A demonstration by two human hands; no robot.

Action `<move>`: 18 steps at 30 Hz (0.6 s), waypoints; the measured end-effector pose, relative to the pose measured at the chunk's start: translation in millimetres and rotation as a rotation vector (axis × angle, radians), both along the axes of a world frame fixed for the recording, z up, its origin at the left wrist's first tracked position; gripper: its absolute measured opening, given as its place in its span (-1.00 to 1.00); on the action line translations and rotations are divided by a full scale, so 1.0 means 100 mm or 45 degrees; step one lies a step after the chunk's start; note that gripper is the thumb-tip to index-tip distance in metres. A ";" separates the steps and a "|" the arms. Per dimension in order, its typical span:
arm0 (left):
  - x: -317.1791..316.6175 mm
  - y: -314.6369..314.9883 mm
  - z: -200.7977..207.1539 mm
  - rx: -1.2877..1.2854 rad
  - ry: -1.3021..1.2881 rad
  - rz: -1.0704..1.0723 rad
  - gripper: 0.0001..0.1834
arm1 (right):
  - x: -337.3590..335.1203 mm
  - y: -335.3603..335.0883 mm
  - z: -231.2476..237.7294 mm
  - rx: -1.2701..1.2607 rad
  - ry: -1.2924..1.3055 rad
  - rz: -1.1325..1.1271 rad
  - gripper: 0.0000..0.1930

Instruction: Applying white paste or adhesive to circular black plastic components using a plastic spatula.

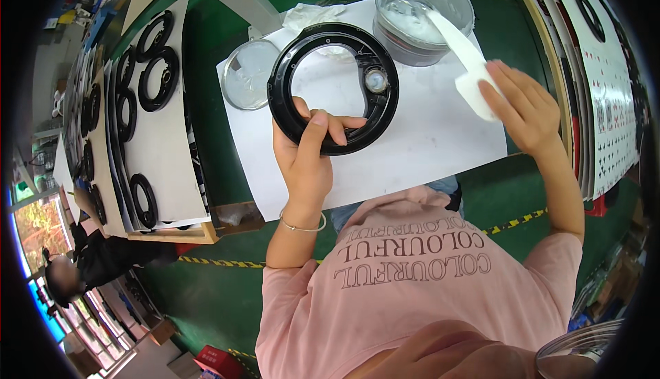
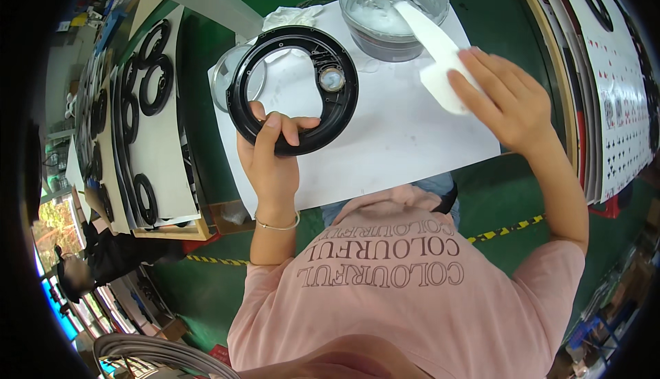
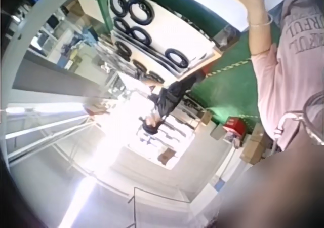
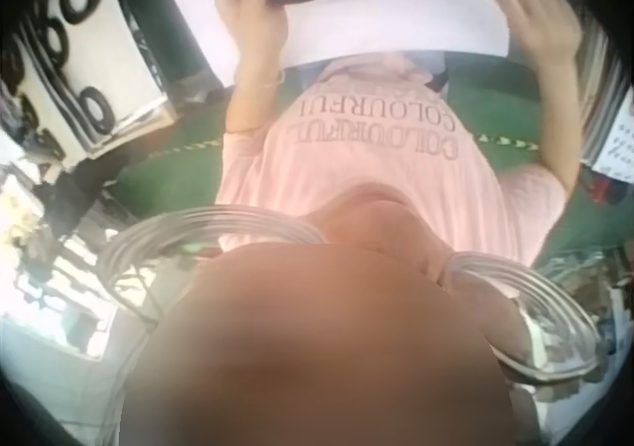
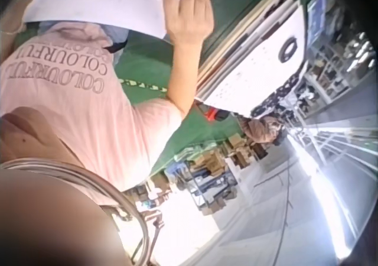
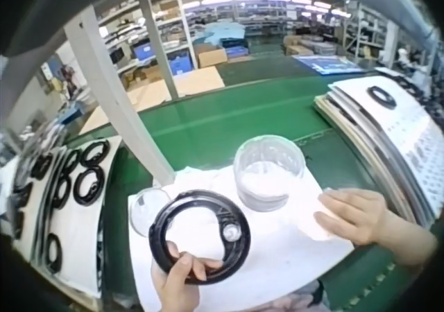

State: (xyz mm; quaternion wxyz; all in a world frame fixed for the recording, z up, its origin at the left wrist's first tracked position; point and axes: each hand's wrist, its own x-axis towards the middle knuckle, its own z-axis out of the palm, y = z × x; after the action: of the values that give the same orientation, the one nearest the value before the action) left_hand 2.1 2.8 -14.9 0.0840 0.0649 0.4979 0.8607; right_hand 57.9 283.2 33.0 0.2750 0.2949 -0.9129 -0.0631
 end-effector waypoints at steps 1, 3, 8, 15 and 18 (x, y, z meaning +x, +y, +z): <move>0.00 -0.01 -0.01 0.025 0.007 0.007 -0.89 | 0.07 -0.01 0.00 0.025 0.005 -0.018 -0.81; -0.01 -0.02 0.01 0.019 -0.012 0.027 -0.89 | 0.23 0.05 0.03 0.070 0.014 -0.010 -0.82; -0.02 0.01 0.02 0.037 -0.029 0.053 -0.89 | 0.47 0.24 0.12 -0.208 -0.084 -0.090 -0.81; 0.04 0.01 0.04 0.009 0.027 -0.007 -0.90 | 0.30 0.11 -0.05 -2.087 -0.205 -0.520 -0.66; 0.08 -0.04 0.05 -0.025 0.037 0.008 -0.89 | 0.22 0.15 -0.04 -2.270 -0.444 -0.502 -0.62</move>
State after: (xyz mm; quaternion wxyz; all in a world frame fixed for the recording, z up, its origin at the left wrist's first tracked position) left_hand 9.7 -1.3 -10.2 0.0748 0.0750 0.5079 0.8549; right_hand 79.7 298.7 29.1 0.2432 -0.1807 -0.6861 0.6614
